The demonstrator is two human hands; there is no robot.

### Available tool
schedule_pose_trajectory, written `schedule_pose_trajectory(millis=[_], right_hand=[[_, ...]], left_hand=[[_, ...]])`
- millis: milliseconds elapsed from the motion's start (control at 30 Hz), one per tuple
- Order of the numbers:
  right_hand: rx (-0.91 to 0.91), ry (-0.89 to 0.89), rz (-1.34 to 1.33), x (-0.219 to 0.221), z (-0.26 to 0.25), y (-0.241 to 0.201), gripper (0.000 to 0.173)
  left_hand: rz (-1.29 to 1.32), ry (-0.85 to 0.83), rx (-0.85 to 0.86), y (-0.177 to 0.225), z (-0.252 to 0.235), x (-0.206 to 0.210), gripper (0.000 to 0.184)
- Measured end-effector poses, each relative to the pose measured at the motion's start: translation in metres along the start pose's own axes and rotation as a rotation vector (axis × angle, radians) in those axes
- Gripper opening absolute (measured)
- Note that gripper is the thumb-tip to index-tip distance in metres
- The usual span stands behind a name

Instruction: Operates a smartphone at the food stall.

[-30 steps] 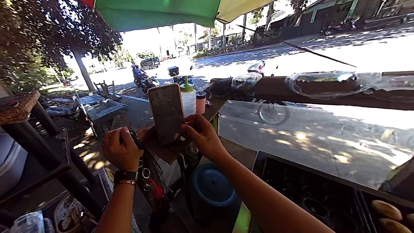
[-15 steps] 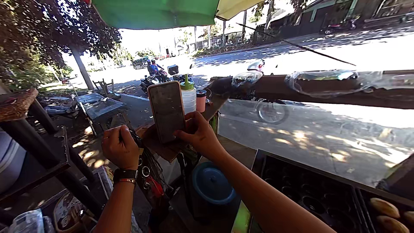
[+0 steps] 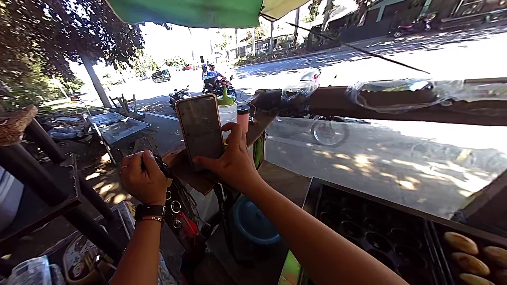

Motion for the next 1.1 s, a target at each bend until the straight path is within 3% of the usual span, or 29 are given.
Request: schedule_pose_trajectory(millis=[167,400,533,900,1100], right_hand=[[-0.052,0.014,-0.111,-0.002,0.000,0.008,0.094],[-0.118,-0.076,-0.413,-0.012,-0.001,0.029,0.038],[-0.152,-0.102,-0.445,-0.010,-0.001,0.033,0.021],[-0.118,-0.038,-0.368,-0.006,-0.005,0.029,0.025],[-0.121,-0.086,-0.364,-0.003,-0.006,0.029,0.024]], left_hand=[[-0.008,0.001,0.001,0.000,0.000,0.000,0.034],[-0.007,-0.007,-0.005,-0.001,0.001,0.001,0.033],[-0.010,-0.015,-0.012,-0.001,0.000,0.001,0.033],[0.002,-0.007,0.025,-0.001,0.000,0.001,0.033],[0.004,-0.008,0.013,-0.002,0.000,0.001,0.032]])
Point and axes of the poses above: each hand's wrist, its own z-axis away from the middle knuckle, its own x-axis out of the palm, y = z × x, the point moved 9 cm from there along -z, towards the middle knuckle, and after that the axes turned 5 degrees about -y, right-handed, at the moved point
